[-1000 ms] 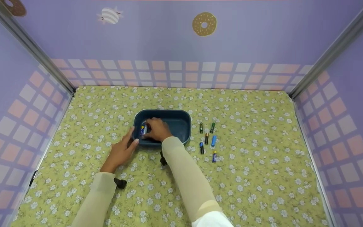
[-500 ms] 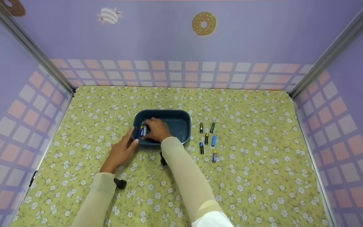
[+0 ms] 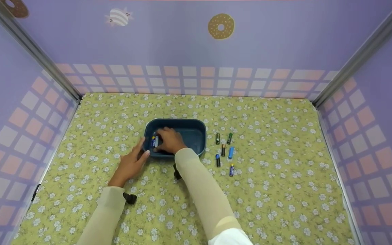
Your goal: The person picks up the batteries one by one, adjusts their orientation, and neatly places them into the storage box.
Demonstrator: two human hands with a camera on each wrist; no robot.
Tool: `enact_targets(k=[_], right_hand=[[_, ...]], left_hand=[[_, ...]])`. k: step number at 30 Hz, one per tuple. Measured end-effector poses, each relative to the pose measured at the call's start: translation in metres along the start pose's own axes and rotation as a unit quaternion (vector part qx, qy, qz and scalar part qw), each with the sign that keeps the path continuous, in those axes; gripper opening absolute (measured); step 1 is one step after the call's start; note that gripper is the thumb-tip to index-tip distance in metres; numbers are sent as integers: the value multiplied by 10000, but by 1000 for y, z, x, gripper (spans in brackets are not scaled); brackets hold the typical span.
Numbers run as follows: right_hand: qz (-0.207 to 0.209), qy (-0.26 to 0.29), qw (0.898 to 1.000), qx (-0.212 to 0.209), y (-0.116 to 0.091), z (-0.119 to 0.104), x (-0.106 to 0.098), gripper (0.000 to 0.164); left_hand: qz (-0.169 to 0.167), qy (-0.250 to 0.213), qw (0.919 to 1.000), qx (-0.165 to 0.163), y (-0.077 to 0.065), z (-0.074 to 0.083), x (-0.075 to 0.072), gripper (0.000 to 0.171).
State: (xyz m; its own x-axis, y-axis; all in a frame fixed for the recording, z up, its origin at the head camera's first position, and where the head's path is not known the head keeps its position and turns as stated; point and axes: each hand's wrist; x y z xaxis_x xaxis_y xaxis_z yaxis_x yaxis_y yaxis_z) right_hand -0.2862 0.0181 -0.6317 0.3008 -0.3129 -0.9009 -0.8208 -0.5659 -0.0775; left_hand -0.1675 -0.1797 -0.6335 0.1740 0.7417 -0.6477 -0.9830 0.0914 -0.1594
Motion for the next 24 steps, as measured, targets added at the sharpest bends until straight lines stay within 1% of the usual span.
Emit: enact_targets(k=[4,8,12,17,24], right_hand=[[14,154,9998,-87,-1,1,-2,63],[83,517,9984,-220,-4,1,-7,60],[194,652,9971,-353,-9,3,-15,63],[354,752,9957,-402,-18,7,-29,65],[663,1224,9895,-402,-36,15,-58,67]], left_hand=[[33,-9,10000,-13,-1,0,0,69],[30,-30,10000,-24,-1,0,0,70],[17,-24,10000,-22,0,1,-1,71],[-30,26,10000,-69,0,2,-1,72],[-45,104,9997,-197,1,1,1,71]])
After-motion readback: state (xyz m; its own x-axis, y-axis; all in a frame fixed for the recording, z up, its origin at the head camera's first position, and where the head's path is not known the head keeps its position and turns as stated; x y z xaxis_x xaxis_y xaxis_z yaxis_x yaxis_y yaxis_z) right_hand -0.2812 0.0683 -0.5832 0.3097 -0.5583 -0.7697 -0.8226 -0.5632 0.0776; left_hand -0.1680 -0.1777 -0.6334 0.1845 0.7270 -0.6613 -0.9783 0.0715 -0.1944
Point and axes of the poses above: each hand's wrist, its own y-axis towards the middle knuckle, its own x-axis out of the palm, z = x × y, and after that the axes turned 7 degrees about -y, right-handed
